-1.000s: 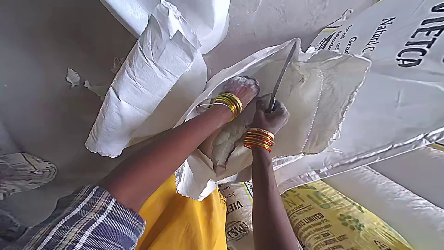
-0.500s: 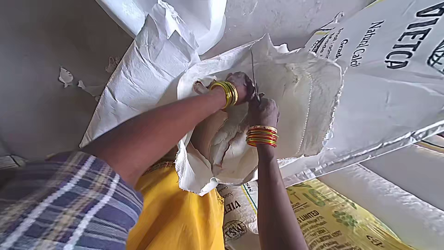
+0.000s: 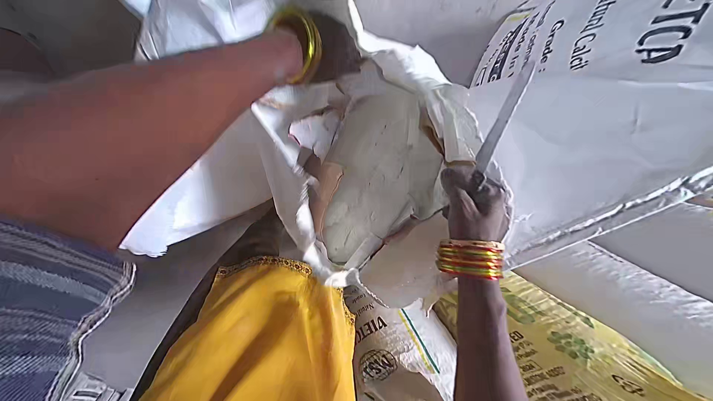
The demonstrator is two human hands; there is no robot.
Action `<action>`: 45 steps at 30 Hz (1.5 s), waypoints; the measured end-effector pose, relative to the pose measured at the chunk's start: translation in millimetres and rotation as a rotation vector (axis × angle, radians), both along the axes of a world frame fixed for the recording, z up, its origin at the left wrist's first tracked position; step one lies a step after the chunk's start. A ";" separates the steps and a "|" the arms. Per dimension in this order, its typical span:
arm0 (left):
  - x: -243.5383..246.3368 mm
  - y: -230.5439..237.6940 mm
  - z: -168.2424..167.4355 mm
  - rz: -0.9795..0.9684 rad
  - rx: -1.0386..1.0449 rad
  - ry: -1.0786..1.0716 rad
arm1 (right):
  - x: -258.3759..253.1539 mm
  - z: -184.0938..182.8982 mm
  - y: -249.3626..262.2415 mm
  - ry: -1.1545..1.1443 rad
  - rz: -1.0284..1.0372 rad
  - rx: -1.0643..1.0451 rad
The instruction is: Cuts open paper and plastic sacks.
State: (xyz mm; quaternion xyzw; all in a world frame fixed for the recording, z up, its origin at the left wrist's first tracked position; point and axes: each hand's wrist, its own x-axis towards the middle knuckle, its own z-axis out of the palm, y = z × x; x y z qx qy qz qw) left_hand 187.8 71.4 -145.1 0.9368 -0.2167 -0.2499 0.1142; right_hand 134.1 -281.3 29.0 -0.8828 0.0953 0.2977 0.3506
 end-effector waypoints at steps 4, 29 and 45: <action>23.3 -61.2 107.6 0.033 0.196 0.393 | 8.6 -0.7 -2.2 -0.014 0.021 0.074; 43.0 -99.0 102.3 0.309 0.204 0.418 | 44.9 17.1 13.3 0.153 0.343 -0.346; -9.3 -110.3 157.6 0.432 0.168 0.319 | 28.2 20.5 -41.7 0.136 -0.116 -0.172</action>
